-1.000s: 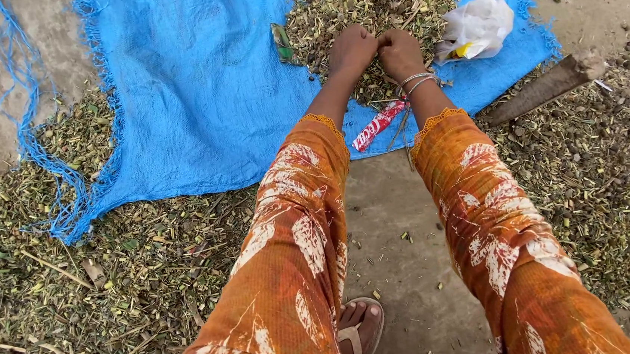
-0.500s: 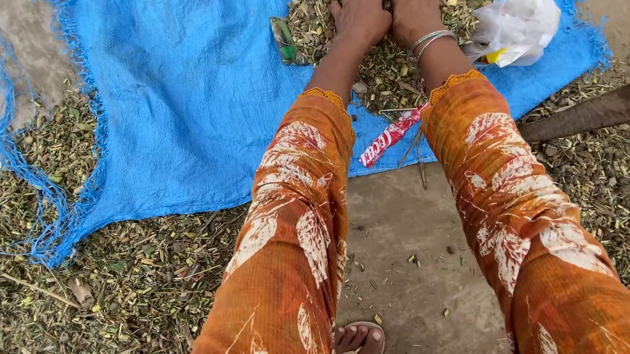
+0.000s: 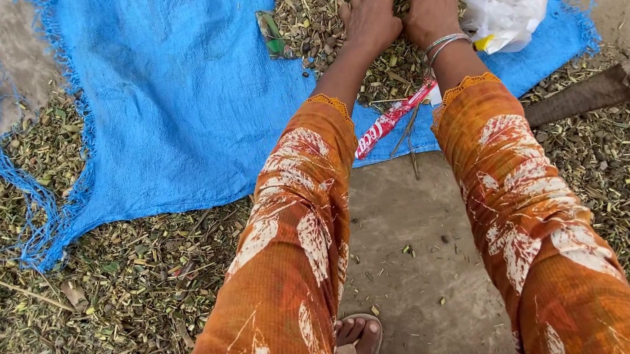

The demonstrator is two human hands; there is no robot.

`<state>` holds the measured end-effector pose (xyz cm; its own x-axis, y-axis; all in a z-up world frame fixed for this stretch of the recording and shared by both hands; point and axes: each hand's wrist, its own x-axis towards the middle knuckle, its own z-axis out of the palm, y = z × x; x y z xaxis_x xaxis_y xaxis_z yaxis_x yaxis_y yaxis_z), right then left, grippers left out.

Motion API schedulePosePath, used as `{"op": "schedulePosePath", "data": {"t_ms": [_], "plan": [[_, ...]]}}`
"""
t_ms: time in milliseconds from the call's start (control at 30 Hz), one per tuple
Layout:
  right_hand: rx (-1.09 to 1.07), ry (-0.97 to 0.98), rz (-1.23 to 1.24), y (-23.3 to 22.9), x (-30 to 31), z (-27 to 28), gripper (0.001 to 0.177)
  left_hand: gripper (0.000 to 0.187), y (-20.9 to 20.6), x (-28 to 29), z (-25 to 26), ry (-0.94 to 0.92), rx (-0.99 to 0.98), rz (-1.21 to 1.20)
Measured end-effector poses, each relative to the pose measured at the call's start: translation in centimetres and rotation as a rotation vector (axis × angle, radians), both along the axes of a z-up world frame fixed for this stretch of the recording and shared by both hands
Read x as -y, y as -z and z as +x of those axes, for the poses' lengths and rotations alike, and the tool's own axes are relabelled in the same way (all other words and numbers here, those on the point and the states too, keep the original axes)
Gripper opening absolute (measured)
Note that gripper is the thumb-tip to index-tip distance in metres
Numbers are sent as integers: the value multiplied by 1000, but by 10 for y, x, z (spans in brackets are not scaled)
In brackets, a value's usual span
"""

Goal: Sorting through a large pile of dried leaves and plant matter on the ground, picking out unwanted debris or specific items.

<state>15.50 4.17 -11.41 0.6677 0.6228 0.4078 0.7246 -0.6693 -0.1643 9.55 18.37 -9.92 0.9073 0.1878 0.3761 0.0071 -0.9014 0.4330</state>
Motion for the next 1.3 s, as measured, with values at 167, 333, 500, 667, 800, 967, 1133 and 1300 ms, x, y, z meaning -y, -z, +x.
{"op": "schedulePosePath", "data": {"t_ms": [167, 333, 500, 667, 800, 967, 1133, 1300], "plan": [[-29, 172, -101, 7, 33, -3, 33, 54, 18, 25, 9, 82, -531, -299], [31, 171, -112, 30, 70, 12, 40, 79, -3, 64, 3, 201, -532, -196], [4, 185, -103, 19, 96, -3, 36, 81, 3, 90, -3, 228, -565, -220], [-43, 315, -366, 16, 107, -9, 33, 71, -10, 98, -24, 377, -659, -84], [-72, 318, -273, -1, 97, -28, 30, 58, -31, 76, -42, 387, -703, -98], [-257, 59, -60, -11, 64, -52, 45, 64, -12, 33, -48, 233, -478, -152], [-431, -13, -183, -20, 21, -85, 56, 74, -9, -19, -71, 46, -612, 1], [-397, 38, -162, -34, 5, -84, 63, 71, -32, -46, -95, -147, -680, -48]]}}
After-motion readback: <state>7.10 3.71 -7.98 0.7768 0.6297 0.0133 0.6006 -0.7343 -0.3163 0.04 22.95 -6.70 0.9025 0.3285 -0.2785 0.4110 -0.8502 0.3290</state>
